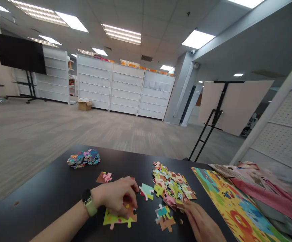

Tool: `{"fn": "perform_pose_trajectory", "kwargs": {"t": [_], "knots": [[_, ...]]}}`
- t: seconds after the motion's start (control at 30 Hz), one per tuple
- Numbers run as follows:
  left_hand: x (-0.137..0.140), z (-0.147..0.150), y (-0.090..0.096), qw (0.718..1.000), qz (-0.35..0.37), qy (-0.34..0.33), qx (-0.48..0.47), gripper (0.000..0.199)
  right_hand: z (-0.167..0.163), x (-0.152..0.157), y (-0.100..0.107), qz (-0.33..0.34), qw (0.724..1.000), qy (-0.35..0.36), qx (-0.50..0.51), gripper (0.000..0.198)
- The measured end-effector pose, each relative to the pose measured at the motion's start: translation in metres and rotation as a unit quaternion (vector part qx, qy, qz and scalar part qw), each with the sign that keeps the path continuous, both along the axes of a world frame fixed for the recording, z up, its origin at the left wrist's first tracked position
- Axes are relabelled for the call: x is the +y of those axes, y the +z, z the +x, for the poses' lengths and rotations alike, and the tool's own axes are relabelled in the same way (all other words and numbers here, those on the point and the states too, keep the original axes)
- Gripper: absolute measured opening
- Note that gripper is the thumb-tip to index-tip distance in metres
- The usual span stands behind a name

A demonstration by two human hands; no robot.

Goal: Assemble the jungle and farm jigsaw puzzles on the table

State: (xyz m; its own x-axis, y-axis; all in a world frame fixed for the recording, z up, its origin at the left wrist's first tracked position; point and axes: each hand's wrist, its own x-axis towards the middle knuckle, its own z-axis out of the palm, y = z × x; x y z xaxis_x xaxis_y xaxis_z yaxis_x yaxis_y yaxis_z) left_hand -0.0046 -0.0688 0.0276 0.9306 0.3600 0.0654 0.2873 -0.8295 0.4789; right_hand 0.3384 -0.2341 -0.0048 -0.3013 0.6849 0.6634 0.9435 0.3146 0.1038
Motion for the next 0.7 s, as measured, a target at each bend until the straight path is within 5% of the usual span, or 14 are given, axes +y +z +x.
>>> {"fn": "perform_pose_trajectory", "kwargs": {"t": [0.13,0.23,0.4,0.57,0.7], "knots": [[0.000,0.000,0.001,1.000,0.002,0.001,0.003,0.037,-0.009,0.002,-0.002,-0.102,0.994,-0.043,-0.019,0.021],[0.000,0.000,0.002,1.000,0.002,-0.007,0.001,0.036,-0.016,0.009,0.001,-0.149,0.986,-0.074,-0.003,0.040],[0.001,-0.001,0.001,1.000,0.005,-0.006,-0.004,0.034,-0.024,0.035,0.010,-0.220,0.974,-0.015,0.046,0.032],[0.003,-0.001,0.001,1.000,0.012,-0.024,-0.011,0.032,-0.034,0.036,0.022,-0.121,0.992,0.035,0.021,0.024],[0.004,-0.001,0.002,0.999,0.022,-0.028,-0.011,0.034,-0.076,0.023,0.021,-0.070,0.985,0.157,-0.008,0.028]]}}
